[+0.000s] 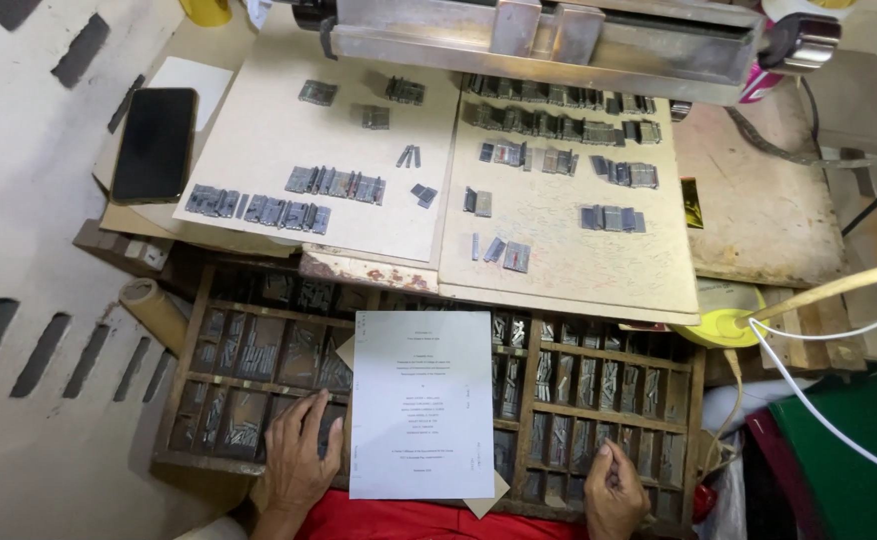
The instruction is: The person arranges small metal printing type blocks on a wooden board, referencing a printed document. They pick up individual blocks from a drawer and place them in rows on the board, occasionally adjusting their position.
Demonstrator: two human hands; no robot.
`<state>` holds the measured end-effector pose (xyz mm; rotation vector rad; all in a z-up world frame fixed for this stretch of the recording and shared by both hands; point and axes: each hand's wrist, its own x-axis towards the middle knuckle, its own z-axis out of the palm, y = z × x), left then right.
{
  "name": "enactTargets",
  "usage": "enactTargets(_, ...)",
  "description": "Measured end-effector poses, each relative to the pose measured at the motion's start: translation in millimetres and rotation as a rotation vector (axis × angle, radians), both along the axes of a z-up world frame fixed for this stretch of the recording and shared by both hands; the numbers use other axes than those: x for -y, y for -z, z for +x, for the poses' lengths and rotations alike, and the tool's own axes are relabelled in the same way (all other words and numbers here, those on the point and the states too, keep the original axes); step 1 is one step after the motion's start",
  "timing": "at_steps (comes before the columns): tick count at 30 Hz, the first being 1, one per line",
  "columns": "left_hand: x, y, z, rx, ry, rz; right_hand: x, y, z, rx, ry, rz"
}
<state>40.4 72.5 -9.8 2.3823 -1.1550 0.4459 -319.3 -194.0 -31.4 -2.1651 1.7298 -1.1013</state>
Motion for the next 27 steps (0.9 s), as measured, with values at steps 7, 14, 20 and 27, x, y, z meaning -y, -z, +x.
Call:
enactTargets(7,0.8,7.4,-3.3,0.014,-0.048,0.041,-1.0,-3.4,-0.7,0.028,-0.007,0.051)
enactTargets(14,1.1,3.2,-3.7,-0.047,-0.033,0.106,1.3,-4.8,-3.7,0.032,-0.070,0.045)
enactTargets(20,4.9,-0.1,-8.7,-0.032,-0.058,0.069,3.0,-0.6,-6.4,0.026,-0.091,0.023)
enactTargets(27,7.0,-2.8,-12.6,-0.166,-0.048,0.039,-0.5,-17.4,-5.1,0.168,-0.035,0.318)
